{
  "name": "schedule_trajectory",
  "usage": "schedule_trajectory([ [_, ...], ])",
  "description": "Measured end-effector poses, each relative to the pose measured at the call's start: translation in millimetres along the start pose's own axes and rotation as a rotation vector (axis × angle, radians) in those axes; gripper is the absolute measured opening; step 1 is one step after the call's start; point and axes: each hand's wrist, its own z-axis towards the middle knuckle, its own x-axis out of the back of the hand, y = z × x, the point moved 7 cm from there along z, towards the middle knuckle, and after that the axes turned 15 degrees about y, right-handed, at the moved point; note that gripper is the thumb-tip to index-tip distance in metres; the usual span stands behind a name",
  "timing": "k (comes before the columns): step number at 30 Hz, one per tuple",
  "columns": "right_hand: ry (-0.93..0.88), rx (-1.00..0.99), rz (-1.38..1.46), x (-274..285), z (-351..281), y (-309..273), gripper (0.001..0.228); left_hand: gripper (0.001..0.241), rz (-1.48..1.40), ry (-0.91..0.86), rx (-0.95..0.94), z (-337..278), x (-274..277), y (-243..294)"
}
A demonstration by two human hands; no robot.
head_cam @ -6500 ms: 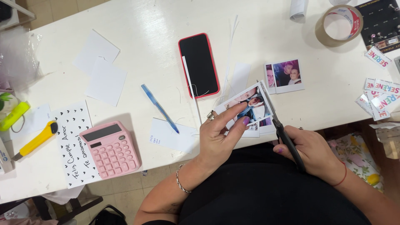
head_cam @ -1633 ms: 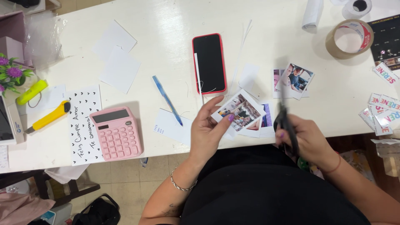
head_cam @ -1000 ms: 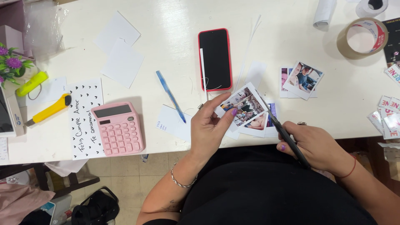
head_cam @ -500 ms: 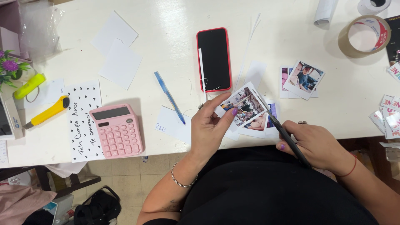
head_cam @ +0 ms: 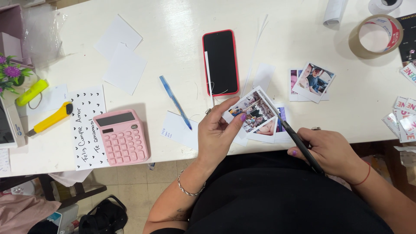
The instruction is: The person uses scissors to cut individual photos from a printed sheet. They trim the edges of each photo, separate them, and arrange them into a small stack on the table.
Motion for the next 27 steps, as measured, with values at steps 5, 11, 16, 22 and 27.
schedule_trajectory([
  [5, 0.017, -0.014, 0.004, -5, -2, 7, 0.051, 0.038, -0.008, -0.003, 0.011, -2, -1, 2],
  [11, 0.041, 0.027, 0.037, -9, -6, 6, 0.050, 0.039, -0.029, -0.022, 0.036, -4, -2, 3],
  [16, -0.033, -0.019, 0.068, -5, -8, -2, 0.049, 0.040, -0.011, -0.048, 0.037, -6, -1, 3],
  [22, -0.060, 0.008, 0.144, -12, -8, -2, 0.044, 0.043, -0.104, -0.100, 0.211, -8, -1, -4],
  [27, -0.098, 0.038, 0.291, -8, -8, -5, 0.040, 0.044, -0.169, -0.111, 0.252, -9, -2, -12],
])
